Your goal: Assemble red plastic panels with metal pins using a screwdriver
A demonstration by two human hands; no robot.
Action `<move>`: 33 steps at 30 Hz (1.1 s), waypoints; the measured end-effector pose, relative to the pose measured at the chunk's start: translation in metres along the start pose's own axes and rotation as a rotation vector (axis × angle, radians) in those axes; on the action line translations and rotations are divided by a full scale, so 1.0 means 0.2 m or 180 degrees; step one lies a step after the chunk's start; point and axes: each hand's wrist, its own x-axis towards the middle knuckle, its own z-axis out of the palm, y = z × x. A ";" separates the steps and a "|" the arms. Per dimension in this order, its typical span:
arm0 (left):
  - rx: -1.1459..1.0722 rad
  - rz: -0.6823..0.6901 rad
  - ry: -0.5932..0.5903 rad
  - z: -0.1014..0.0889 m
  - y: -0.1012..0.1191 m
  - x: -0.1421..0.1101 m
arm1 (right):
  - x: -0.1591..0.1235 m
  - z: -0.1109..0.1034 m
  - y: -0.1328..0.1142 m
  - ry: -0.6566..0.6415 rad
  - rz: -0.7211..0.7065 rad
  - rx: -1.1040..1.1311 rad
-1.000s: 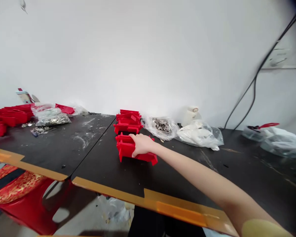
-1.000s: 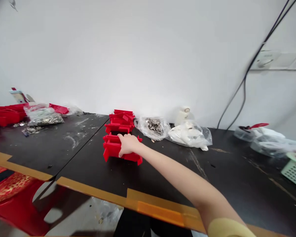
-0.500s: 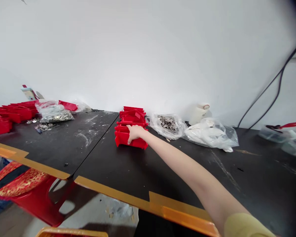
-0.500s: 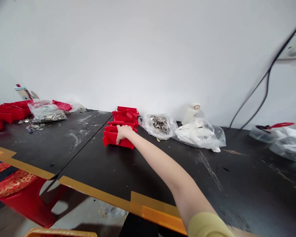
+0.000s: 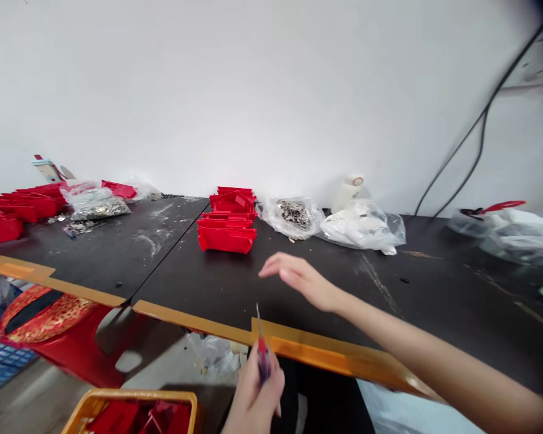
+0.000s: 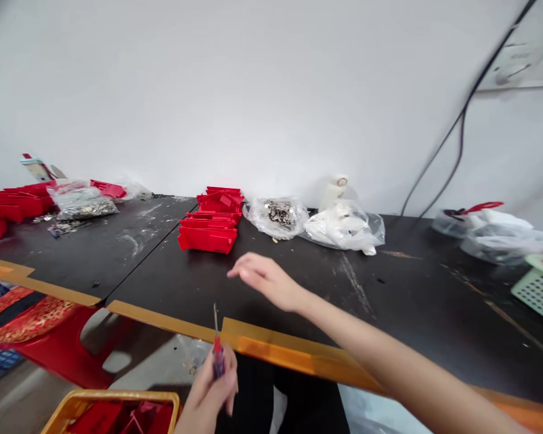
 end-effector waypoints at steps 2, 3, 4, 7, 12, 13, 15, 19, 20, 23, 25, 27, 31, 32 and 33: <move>0.0157 0.0153 -0.0011 0.03 0.16 0.09 | -0.20 0.03 -0.08 -0.0293 -0.0047 0.0611; 0.0272 0.0255 -0.0197 0.06 0.23 0.14 | -0.27 0.05 -0.11 -0.0245 0.0076 0.0753; 0.0388 0.0400 -0.0448 0.09 0.30 0.18 | -0.33 0.06 -0.13 -0.0118 0.0243 0.0868; 0.1198 0.1424 -0.0875 0.10 0.42 0.35 | -0.42 0.03 -0.12 0.0801 0.0946 0.1013; 0.2645 0.1929 0.0280 -0.26 0.51 0.73 | -0.47 -0.21 0.15 0.2988 0.1772 0.1297; 0.2864 0.1889 0.0511 -0.37 0.52 0.81 | -0.49 -0.27 0.22 0.3123 0.1801 0.1357; 0.3285 0.1777 0.0801 -0.57 0.52 0.94 | -0.51 -0.35 0.34 0.3272 0.1847 0.1452; 0.4001 0.1884 0.0910 -0.79 0.47 1.02 | -0.55 -0.42 0.48 0.3356 0.1934 0.1633; 0.4147 0.1952 0.0930 -0.81 0.45 1.02 | -0.56 -0.41 0.50 0.3322 0.1950 0.1668; 0.4493 0.2108 0.1055 -0.84 0.42 0.99 | -0.56 -0.39 0.50 0.3141 0.1986 0.1709; 0.4658 0.2164 0.1143 -0.86 0.41 0.97 | -0.55 -0.38 0.49 0.3004 0.2008 0.1683; 0.4792 0.2215 0.1113 -0.89 0.41 0.97 | -0.55 -0.37 0.47 0.2875 0.2032 0.1628; 0.5043 0.2428 0.0663 -0.88 0.45 0.93 | -0.55 -0.36 0.46 0.2597 0.2079 0.1456; 0.5109 0.2518 0.0580 -0.86 0.46 0.90 | -0.55 -0.36 0.46 0.2538 0.2093 0.1404; 0.5174 0.2625 0.0531 -0.82 0.47 0.87 | -0.56 -0.36 0.46 0.2490 0.2109 0.1346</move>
